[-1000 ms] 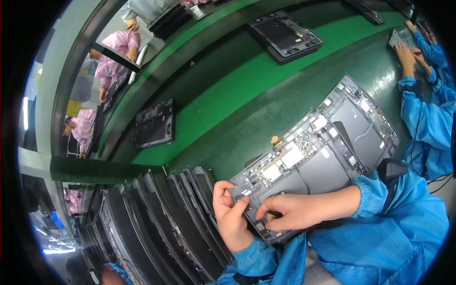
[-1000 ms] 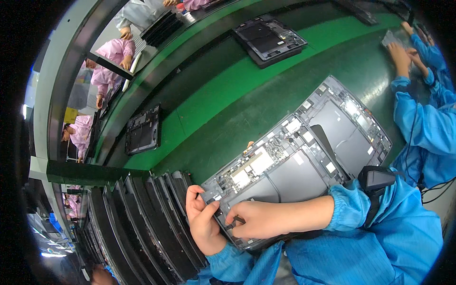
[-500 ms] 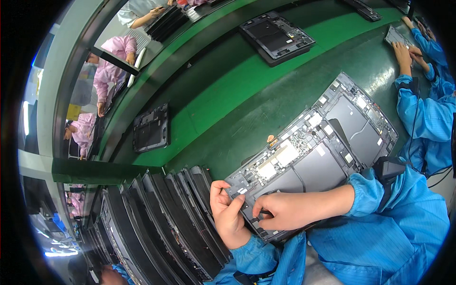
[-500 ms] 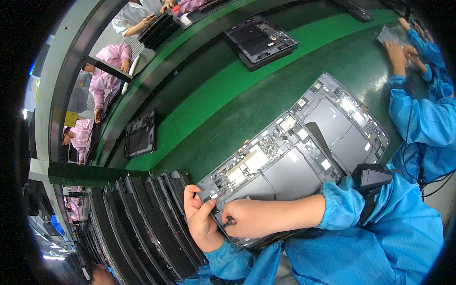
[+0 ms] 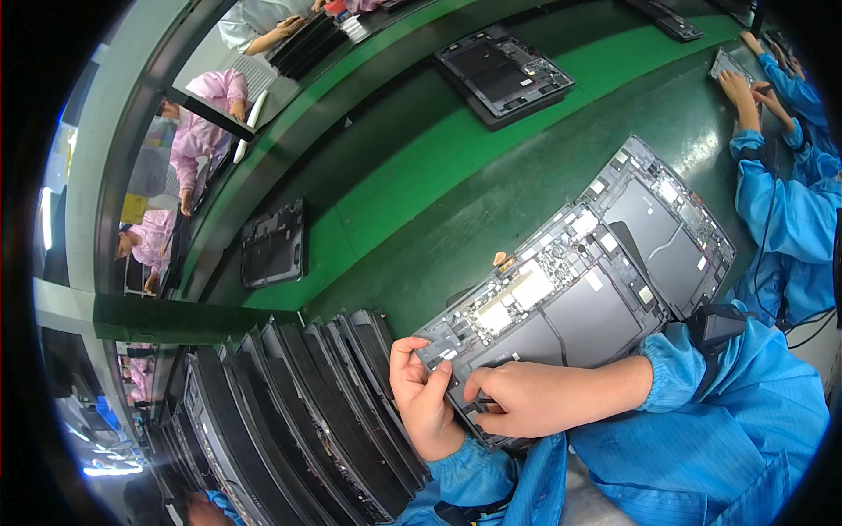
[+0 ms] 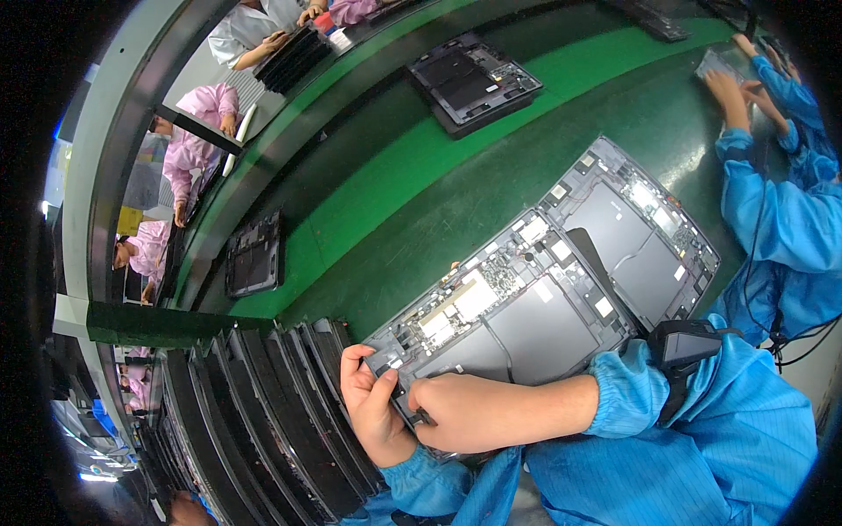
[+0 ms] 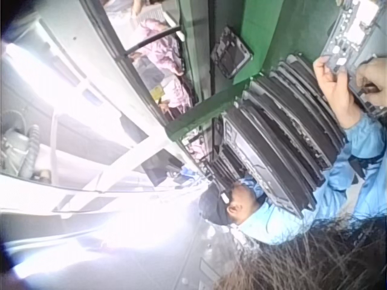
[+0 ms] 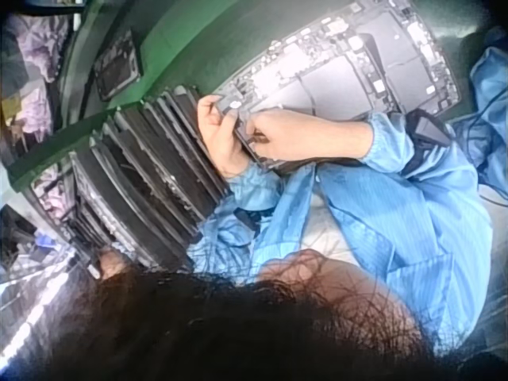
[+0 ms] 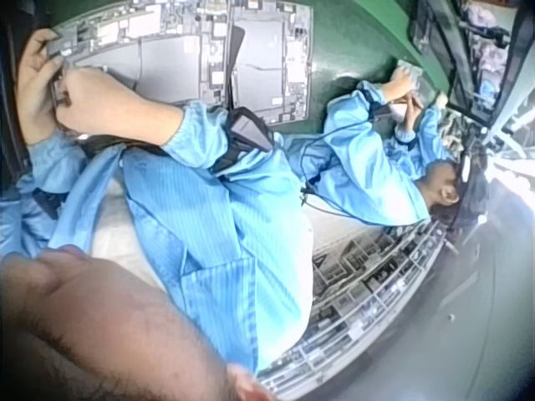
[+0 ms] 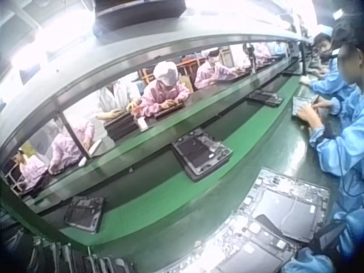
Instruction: The person assembles components into a laptop chassis by hand, installing a motherboard, internal cables, a battery, and various connectors.
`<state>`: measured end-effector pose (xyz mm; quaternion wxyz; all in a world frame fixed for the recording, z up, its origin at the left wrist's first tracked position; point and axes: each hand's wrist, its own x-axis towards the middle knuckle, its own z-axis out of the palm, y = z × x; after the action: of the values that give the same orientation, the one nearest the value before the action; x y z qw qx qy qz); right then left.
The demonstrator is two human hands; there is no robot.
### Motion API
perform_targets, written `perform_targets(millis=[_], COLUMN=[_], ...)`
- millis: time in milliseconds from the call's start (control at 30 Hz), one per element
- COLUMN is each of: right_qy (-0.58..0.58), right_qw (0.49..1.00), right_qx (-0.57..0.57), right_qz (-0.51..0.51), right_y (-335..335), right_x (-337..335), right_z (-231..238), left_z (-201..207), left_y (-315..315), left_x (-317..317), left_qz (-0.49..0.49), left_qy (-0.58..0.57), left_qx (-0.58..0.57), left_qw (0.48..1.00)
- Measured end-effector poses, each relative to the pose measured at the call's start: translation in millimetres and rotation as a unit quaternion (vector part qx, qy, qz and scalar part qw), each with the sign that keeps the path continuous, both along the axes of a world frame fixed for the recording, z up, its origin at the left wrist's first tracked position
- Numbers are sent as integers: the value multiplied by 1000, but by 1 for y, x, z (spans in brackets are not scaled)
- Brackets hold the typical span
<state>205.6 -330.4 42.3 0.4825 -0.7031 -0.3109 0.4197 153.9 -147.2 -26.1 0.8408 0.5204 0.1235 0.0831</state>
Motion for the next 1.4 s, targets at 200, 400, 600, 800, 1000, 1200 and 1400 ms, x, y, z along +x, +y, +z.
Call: perform_targets(millis=[200,400,600,800,1000,1200,1400], right_qy=[1,78,-14,-331,-207,-156,-179], right_qw=[1000,997,1000,932,955,967,965], right_qx=[18,-2,-5,108,198,194,186], right_qz=[24,17,8,-101,-81,-59,-53], right_y=[4,1,-6,-11,-12,-10,-15], right_x=[-1,0,0,11,45,45,48], right_z=[-10,-10,0,1,7,-5,-9], left_z=[4,6,4,7,4,6,10], left_y=[-1,-1,0,-4,-5,-11,-20], left_x=[0,4,4,4,2,4,7], left_qz=[-1,-9,-15,-7,5,-1,11], left_qy=[-4,-7,-9,-19,-20,-15,-9], left_qx=[-5,2,12,3,7,5,-16], left_qw=[1000,1000,1000,1000,1000,1000,1000])
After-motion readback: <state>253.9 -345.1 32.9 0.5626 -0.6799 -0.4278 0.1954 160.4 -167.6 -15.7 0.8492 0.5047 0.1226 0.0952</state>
